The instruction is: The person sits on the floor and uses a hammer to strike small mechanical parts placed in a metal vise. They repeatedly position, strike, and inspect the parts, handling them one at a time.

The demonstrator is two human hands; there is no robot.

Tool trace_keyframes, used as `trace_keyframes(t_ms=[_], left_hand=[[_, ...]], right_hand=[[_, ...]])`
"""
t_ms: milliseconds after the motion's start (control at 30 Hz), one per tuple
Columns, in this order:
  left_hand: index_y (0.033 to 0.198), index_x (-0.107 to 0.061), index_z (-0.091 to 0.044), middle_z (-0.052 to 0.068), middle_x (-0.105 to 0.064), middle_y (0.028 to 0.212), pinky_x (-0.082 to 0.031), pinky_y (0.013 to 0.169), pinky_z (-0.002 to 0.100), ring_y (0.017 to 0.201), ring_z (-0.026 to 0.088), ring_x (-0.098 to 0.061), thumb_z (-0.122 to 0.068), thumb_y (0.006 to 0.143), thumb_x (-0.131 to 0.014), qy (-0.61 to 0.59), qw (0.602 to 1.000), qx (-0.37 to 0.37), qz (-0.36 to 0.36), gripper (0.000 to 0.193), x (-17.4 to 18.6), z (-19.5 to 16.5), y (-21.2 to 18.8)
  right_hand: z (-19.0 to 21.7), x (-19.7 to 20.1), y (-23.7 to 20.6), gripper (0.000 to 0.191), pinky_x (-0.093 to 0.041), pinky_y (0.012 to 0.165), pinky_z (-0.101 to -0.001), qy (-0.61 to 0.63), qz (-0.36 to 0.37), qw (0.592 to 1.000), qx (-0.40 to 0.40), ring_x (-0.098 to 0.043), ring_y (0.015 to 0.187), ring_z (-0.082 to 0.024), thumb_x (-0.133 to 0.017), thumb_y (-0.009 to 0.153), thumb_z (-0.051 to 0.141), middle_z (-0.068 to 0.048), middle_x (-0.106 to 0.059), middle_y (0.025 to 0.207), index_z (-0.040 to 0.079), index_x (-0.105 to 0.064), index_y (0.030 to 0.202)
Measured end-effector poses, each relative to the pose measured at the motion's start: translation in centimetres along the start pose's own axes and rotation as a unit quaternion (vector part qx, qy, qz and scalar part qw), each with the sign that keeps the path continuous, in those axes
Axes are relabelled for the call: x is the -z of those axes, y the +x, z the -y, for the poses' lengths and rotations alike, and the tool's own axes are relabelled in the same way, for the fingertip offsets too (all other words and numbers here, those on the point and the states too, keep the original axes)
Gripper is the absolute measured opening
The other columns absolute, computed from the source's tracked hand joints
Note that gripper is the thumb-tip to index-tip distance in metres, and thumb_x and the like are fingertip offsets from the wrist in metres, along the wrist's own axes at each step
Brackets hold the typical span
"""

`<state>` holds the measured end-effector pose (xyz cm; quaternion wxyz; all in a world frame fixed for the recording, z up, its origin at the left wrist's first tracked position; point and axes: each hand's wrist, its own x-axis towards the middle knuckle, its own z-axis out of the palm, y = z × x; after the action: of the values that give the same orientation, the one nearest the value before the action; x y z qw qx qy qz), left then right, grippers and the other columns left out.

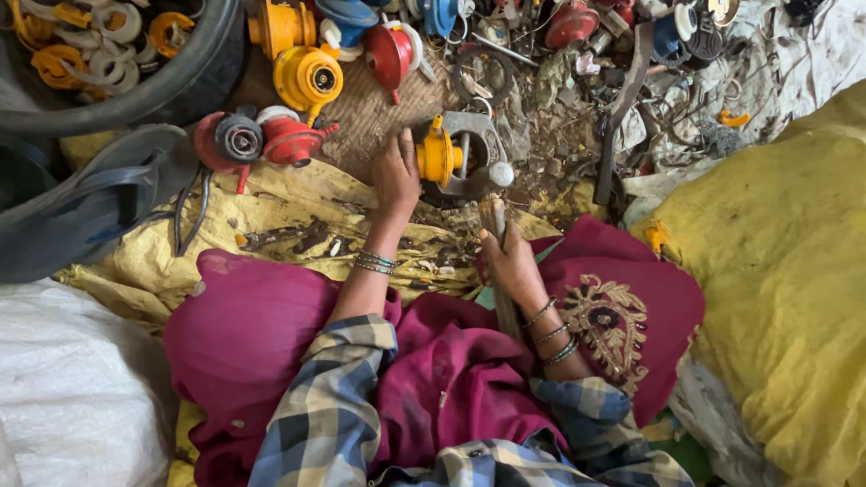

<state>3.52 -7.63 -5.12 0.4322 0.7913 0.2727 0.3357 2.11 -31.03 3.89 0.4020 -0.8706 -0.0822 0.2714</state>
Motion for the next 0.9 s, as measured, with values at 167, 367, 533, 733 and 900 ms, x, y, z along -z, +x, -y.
trace_keyframes(t_ms=[167,367,533,733,900], left_hand=[[0.109,-0.059,0.000,0.027,-0.068,0.091,-0.049,0.064,0.053,0.079,0.046,-0.066,-0.024,0.111,-0.046,0.016,0.998,-0.060,-0.022,0.028,0.4,-0.2,0.0],[0.092,-0.054,-0.004,0.021,-0.061,0.074,-0.048,0.059,0.052,0.066,0.042,-0.062,-0.022,0.110,-0.050,0.056,0.989,-0.135,-0.003,0.026,1.0,0.0,0.5],[0.092,-0.055,-0.005,0.020,-0.063,0.076,-0.049,0.057,0.052,0.066,0.040,-0.063,-0.023,0.110,-0.052,0.095,0.983,-0.153,-0.021,0.025,0.8,0.5,1.0],[0.092,-0.055,-0.005,0.019,-0.062,0.073,-0.050,0.057,0.052,0.063,0.040,-0.063,-0.023,0.109,-0.054,0.092,0.986,-0.137,-0.008,0.025,0.7,0.4,1.1],[0.092,-0.054,-0.004,0.020,-0.061,0.074,-0.049,0.056,0.050,0.062,0.040,-0.062,-0.021,0.109,-0.053,0.071,0.984,-0.159,-0.017,0.023,0.9,0.5,1.0]], right_hand=[[-0.9,-0.2,0.4,0.033,-0.051,0.044,-0.0346,-0.023,-0.009,1.000,0.017,-0.063,0.050,-0.017,-0.064,0.100,0.029,-0.009,-0.063,0.066,0.000,-0.050,0.103],[-1.3,-0.2,0.5,0.031,-0.052,0.047,-0.0342,-0.061,-0.020,0.997,0.039,-0.066,0.053,-0.017,-0.066,0.099,0.026,-0.011,-0.067,0.068,-0.001,-0.053,0.103],[2.2,0.3,-1.7,0.027,-0.051,0.045,-0.0330,-0.013,-0.016,1.000,0.022,-0.063,0.051,-0.019,-0.064,0.098,0.021,-0.013,-0.066,0.069,0.002,-0.055,0.113],[9.5,4.2,-6.9,0.019,-0.059,0.049,-0.0266,-0.011,-0.109,0.963,0.247,-0.065,0.060,-0.011,-0.053,0.101,0.008,-0.006,-0.068,0.082,0.000,-0.060,0.117],[11.1,7.9,-8.4,0.017,-0.057,0.055,-0.0260,0.155,-0.164,0.842,0.490,-0.068,0.066,-0.010,-0.053,0.104,0.012,-0.007,-0.068,0.087,0.002,-0.057,0.117]])
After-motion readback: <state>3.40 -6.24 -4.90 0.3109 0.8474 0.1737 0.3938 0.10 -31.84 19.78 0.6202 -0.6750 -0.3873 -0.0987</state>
